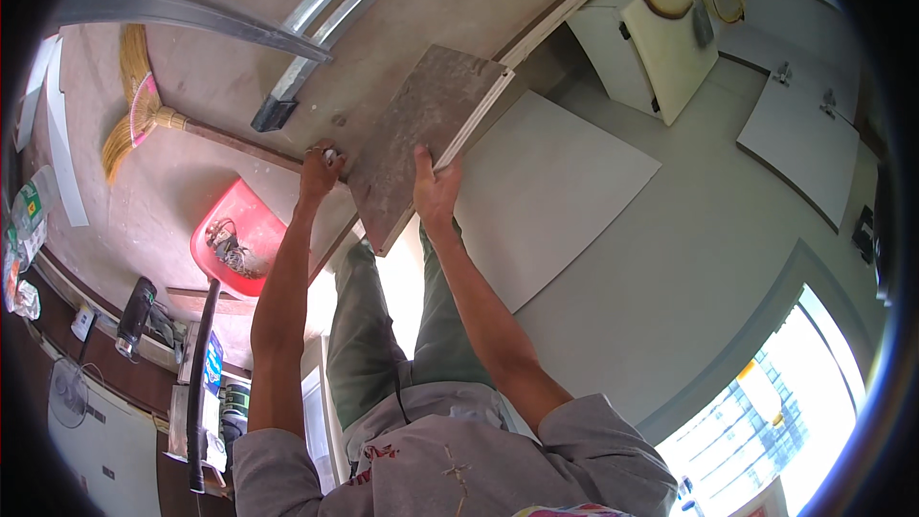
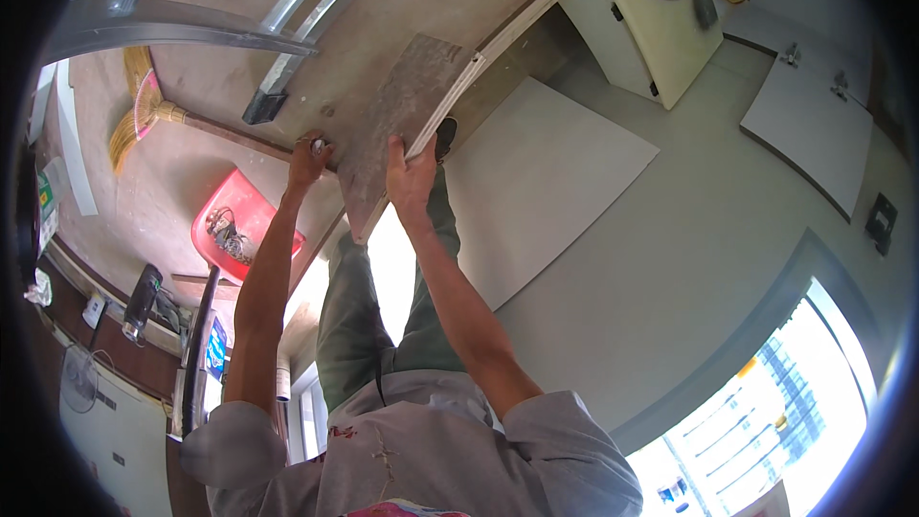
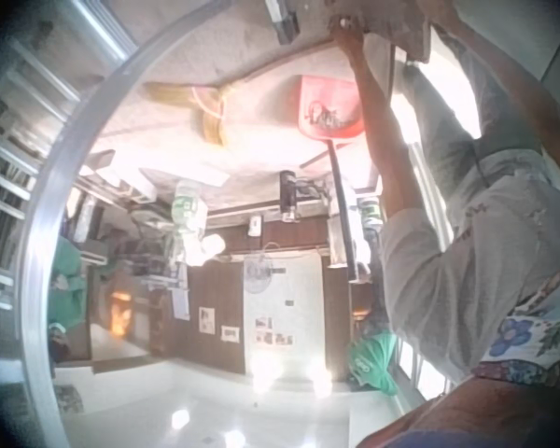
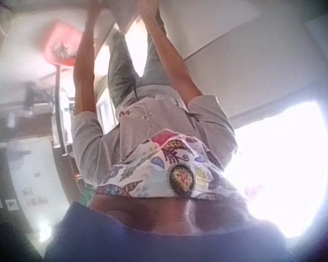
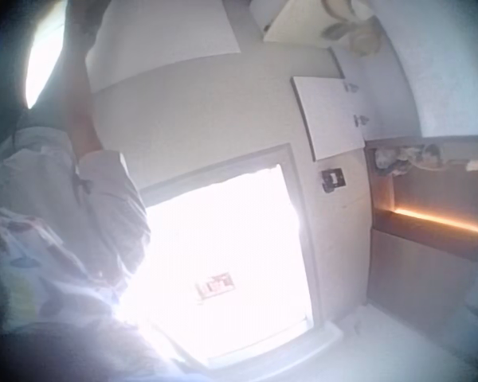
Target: The person cleans a room by sweeping the floor with a broom and wiping the interior of a wall cabinet with a cloth. They also move a large white board and a water bottle to clear space.
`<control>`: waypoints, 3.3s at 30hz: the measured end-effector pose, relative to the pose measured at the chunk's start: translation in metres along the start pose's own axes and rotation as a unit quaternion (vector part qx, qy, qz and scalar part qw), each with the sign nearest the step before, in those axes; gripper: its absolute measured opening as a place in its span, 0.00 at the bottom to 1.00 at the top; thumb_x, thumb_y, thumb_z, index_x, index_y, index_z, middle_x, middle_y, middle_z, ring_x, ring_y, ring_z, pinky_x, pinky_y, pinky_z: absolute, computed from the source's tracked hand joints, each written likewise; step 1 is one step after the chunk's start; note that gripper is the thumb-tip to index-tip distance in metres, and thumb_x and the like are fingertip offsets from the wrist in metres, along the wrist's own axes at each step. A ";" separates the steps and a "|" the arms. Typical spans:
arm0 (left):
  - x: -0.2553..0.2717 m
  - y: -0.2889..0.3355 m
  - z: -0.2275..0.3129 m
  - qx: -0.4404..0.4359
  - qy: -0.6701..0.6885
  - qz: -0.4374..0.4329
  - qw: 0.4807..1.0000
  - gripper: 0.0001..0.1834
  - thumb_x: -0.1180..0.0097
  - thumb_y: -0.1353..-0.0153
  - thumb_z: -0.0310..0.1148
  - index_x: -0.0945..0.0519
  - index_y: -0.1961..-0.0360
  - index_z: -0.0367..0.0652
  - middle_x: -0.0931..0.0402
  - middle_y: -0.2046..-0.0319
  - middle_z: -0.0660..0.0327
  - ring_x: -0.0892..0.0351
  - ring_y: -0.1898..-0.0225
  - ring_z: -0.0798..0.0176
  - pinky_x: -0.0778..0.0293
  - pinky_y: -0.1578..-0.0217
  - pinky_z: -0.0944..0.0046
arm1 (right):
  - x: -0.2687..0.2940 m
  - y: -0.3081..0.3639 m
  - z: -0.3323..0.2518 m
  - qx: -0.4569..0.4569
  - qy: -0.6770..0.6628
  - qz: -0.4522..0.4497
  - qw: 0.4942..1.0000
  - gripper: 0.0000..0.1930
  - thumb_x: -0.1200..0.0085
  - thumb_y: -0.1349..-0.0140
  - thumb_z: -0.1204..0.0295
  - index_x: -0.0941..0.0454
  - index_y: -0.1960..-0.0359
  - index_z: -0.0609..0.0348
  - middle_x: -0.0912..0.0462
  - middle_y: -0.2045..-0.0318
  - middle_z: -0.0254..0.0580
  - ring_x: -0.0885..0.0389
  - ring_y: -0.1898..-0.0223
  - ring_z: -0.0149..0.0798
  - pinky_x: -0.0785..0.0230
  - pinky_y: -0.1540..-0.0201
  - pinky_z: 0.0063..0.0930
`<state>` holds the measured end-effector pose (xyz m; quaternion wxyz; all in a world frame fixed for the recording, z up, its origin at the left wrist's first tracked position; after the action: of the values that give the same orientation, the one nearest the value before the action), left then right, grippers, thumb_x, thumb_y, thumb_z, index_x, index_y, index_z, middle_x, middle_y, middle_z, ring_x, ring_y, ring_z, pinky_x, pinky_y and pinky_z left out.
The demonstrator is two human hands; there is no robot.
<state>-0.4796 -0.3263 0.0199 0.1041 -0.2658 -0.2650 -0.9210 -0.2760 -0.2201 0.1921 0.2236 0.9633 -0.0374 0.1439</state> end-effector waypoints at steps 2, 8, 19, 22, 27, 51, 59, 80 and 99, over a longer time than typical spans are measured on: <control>-0.001 -0.001 -0.002 0.004 0.007 -0.003 1.000 0.22 0.36 0.51 0.36 0.24 0.57 0.35 0.24 0.68 0.45 0.23 0.68 0.51 0.28 0.66 0.56 | 0.000 0.000 -0.001 0.000 0.000 0.002 1.000 0.21 0.46 0.40 0.69 0.33 0.50 0.71 0.25 0.57 0.48 0.27 0.56 0.40 0.37 0.50 0.31; 0.002 -0.001 0.006 0.021 0.016 -0.009 1.000 0.20 0.36 0.51 0.35 0.23 0.60 0.35 0.24 0.71 0.47 0.23 0.70 0.51 0.28 0.67 0.56 | 0.000 0.001 -0.005 -0.006 0.008 0.006 1.000 0.21 0.46 0.40 0.70 0.34 0.49 0.71 0.25 0.57 0.48 0.27 0.56 0.40 0.37 0.49 0.31; 0.004 -0.001 0.008 0.015 0.012 -0.002 1.000 0.20 0.36 0.51 0.36 0.23 0.59 0.34 0.23 0.71 0.47 0.22 0.70 0.51 0.27 0.67 0.57 | -0.007 0.001 -0.016 0.004 0.003 0.001 1.000 0.22 0.48 0.40 0.70 0.37 0.47 0.69 0.25 0.57 0.52 0.26 0.57 0.43 0.36 0.50 0.32; 0.005 -0.001 0.007 0.019 0.017 0.002 1.000 0.20 0.36 0.52 0.36 0.23 0.60 0.34 0.23 0.71 0.47 0.22 0.70 0.52 0.27 0.67 0.57 | -0.008 0.002 -0.017 -0.005 0.005 0.001 1.000 0.23 0.46 0.40 0.70 0.36 0.47 0.71 0.26 0.56 0.49 0.28 0.56 0.42 0.38 0.48 0.32; 0.001 -0.001 -0.002 0.016 0.017 0.004 1.000 0.21 0.36 0.52 0.38 0.23 0.60 0.34 0.23 0.71 0.47 0.22 0.70 0.51 0.28 0.67 0.57 | -0.009 0.003 -0.023 0.031 0.020 0.013 0.999 0.21 0.49 0.41 0.71 0.38 0.49 0.69 0.25 0.59 0.53 0.26 0.58 0.45 0.36 0.51 0.33; -0.011 0.003 0.003 -0.031 -0.010 0.005 0.999 0.19 0.38 0.51 0.35 0.23 0.60 0.34 0.23 0.73 0.46 0.22 0.70 0.49 0.27 0.67 0.56 | 0.073 0.001 0.031 -0.044 -0.069 -0.025 0.996 0.21 0.46 0.40 0.69 0.31 0.48 0.70 0.24 0.55 0.43 0.28 0.54 0.35 0.38 0.48 0.27; -0.024 0.007 0.015 0.001 -0.023 -0.045 0.999 0.21 0.38 0.51 0.34 0.24 0.57 0.34 0.24 0.64 0.43 0.23 0.62 0.46 0.28 0.62 0.55 | 0.193 0.019 -0.005 -0.069 -0.029 0.048 0.996 0.21 0.46 0.39 0.67 0.31 0.49 0.70 0.25 0.55 0.43 0.29 0.53 0.35 0.38 0.48 0.28; -0.087 -0.044 0.112 0.010 -0.071 -0.067 0.995 0.23 0.37 0.50 0.34 0.25 0.55 0.32 0.25 0.61 0.45 0.24 0.58 0.49 0.30 0.54 0.58 | 0.292 -0.172 0.224 -0.211 0.152 0.104 0.960 0.21 0.48 0.41 0.62 0.29 0.52 0.67 0.21 0.66 0.51 0.21 0.64 0.44 0.32 0.59 0.40; -0.136 -0.064 0.161 0.086 -0.111 -0.062 0.988 0.25 0.37 0.50 0.33 0.27 0.51 0.32 0.32 0.57 0.48 0.25 0.61 0.57 0.28 0.58 0.60 | 0.319 -0.237 0.370 -0.207 0.359 0.119 0.902 0.25 0.45 0.47 0.50 0.24 0.64 0.65 0.20 0.67 0.57 0.22 0.61 0.59 0.31 0.59 0.48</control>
<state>-0.3174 -0.1785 0.0337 0.0391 -0.3393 -0.3694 -0.8642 0.1582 -0.1733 -0.1314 0.3976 0.7666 -0.0984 0.4945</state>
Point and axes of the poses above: each hand's wrist, its own y-axis away from the middle knuckle, its own x-axis out of the back of the hand, z = x × y, the point moved 6 cm from there along -y, towards the middle knuckle
